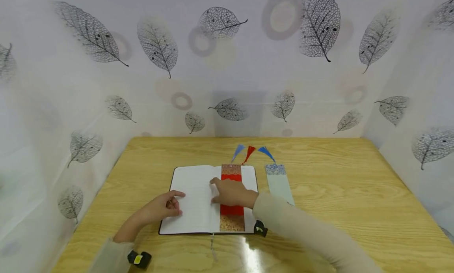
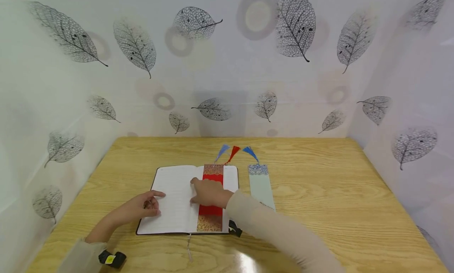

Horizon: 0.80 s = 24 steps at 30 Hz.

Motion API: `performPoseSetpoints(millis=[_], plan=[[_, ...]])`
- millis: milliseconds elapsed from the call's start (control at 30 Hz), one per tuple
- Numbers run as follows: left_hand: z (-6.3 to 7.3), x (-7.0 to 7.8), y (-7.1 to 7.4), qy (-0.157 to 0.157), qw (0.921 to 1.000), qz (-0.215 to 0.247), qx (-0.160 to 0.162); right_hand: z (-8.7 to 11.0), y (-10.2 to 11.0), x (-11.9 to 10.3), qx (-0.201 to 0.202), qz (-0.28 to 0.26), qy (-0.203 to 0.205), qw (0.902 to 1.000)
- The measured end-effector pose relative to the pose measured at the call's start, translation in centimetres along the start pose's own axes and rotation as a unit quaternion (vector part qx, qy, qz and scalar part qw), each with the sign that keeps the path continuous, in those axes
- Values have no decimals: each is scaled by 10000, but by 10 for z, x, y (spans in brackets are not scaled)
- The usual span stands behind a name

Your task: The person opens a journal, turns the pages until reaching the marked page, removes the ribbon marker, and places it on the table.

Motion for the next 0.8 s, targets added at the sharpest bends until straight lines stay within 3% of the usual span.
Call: performPoseSetpoints(millis=[200,367,800], plan=[[2,1,-1,-16,9999,129,62,-17,25,40,291,-426,-127,9986],[2,2,-2,-3,9997,236,65,-26,34,64,203,-697,-407,9965],[1,3,-1,80,9999,123,0,-34,35,77,116,-755,-443,9961]])
Point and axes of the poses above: each hand's wrist, its own z-axis away from the middle knuckle, its own y-axis out of the back of the hand, x = y × z, the point moved 6 cm from there along -z, towards the middle knuckle, and after that the axes turned 12 degrees about -y, right-handed, at the moved point
